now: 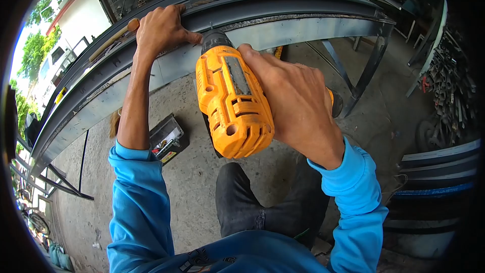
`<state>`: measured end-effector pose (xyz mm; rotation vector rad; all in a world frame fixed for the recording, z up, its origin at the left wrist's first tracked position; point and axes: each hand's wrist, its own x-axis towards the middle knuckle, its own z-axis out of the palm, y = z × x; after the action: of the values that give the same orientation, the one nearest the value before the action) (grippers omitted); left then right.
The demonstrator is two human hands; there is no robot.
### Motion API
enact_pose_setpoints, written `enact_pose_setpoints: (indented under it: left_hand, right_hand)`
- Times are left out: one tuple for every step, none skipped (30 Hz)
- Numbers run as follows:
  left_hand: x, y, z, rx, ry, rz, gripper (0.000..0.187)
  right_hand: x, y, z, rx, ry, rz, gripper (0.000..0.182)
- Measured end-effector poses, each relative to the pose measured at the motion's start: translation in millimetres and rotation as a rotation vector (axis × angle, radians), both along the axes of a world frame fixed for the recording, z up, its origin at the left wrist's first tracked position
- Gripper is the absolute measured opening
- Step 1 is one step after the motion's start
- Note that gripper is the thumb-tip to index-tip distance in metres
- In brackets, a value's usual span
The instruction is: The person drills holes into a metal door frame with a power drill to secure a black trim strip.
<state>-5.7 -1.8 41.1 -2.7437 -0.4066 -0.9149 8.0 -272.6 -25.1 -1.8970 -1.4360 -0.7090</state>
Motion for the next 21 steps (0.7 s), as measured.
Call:
enact_pose_setpoints:
  left_hand:
    - [-0.5, -0.5, 0.5, -0.002, 0.014, 0.013, 0.062]
    - [-0.3, 0.3, -0.2, -0.001, 0.014, 0.013, 0.062]
    - [0.7, 1.8, -1.7, 0.005, -0.003, 0.005, 0.062]
    - [1.6, 2.7, -2.4, 0.01, -0.021, -0.003, 0.062]
    - [2.3, 3.4, -2.5, 0.01, -0.022, -0.006, 0.062]
    - [2.7, 4.2, -2.2, 0.011, -0.016, -0.009, 0.062]
    - [2.1, 3.7, -2.1, 0.013, -0.007, -0.011, 0.062]
    - [1.6, 3.0, -1.5, 0.013, -0.008, -0.01, 0.062]
    - [1.3, 2.1, -0.3, 0.005, 0.005, 0.0, 0.062]
    - [0.9, 0.9, 0.2, -0.003, 0.02, 0.011, 0.063]
    - [0.9, 0.8, 0.9, 0.0, 0.015, 0.013, 0.063]
    - [0.6, 0.8, -0.4, -0.002, 0.013, 0.011, 0.063]
    - [1.1, 0.9, -0.9, -0.003, 0.007, 0.007, 0.063]
    - [1.7, 1.2, -1.3, -0.003, 0.005, 0.007, 0.063]
    - [1.6, 1.5, -2.4, 0.013, 0.002, 0.007, 0.063]
    - [1.4, 1.4, -1.5, 0.032, -0.005, 0.006, 0.063]
    - [0.4, 1.0, -1.1, 0.031, -0.005, 0.008, 0.063]
    - [-0.5, 0.5, 0.0, 0.026, 0.001, 0.009, 0.063]
    - [-0.8, -0.3, 0.4, 0.021, 0.009, 0.008, 0.064]
    - [-0.1, -0.2, 0.3, 0.021, 0.011, 0.006, 0.064]
    - [0.4, 0.5, -0.2, 0.014, 0.011, 0.006, 0.064]
  right_hand:
    - [3.7, -0.5, -2.4, 0.054, -0.027, 0.04, 0.066]
    - [7.6, -0.6, -5.0, 0.11, -0.052, 0.08, 0.072]
    - [11.8, -0.5, -7.7, 0.11, -0.053, 0.08, 0.072]
    - [16.4, -0.5, -10.5, 0.114, -0.037, 0.074, 0.072]
    - [19.1, -1.4, -11.6, 0.117, -0.02, 0.067, 0.071]
    - [20.2, -2.6, -10.7, 0.117, -0.02, 0.065, 0.071]
    - [20.3, -3.7, -10.0, 0.076, 0.035, 0.052, 0.07]
    - [20.4, -4.1, -9.2, 0.035, 0.088, 0.042, 0.07]
    - [19.6, -3.7, -9.7, 0.037, 0.087, 0.043, 0.07]
    - [17.9, -2.9, -11.4, 0.048, 0.069, 0.038, 0.07]
    - [18.1, -1.5, -11.8, 0.061, 0.047, 0.035, 0.07]
    - [18.6, -1.0, -13.4, 0.062, 0.05, 0.037, 0.07]
    - [20.1, -1.4, -14.6, 0.088, 0.024, 0.051, 0.069]
    - [21.6, -1.7, -15.3, 0.112, -0.003, 0.066, 0.069]
    - [21.7, -1.9, -16.6, 0.11, -0.002, 0.067, 0.069]
    - [22.0, -1.7, -17.3, 0.115, -0.059, 0.057, 0.069]
    - [21.8, -1.8, -18.3, 0.119, -0.112, 0.046, 0.068]
    - [19.0, -1.7, -15.8, 0.119, -0.11, 0.046, 0.068]
    - [13.8, -2.3, -10.0, 0.06, -0.081, 0.008, 0.068]
    - [10.5, -3.3, -4.9, 0.0, -0.055, -0.029, 0.069]
    - [10.6, -4.5, -1.6, -0.002, -0.055, -0.028, 0.069]
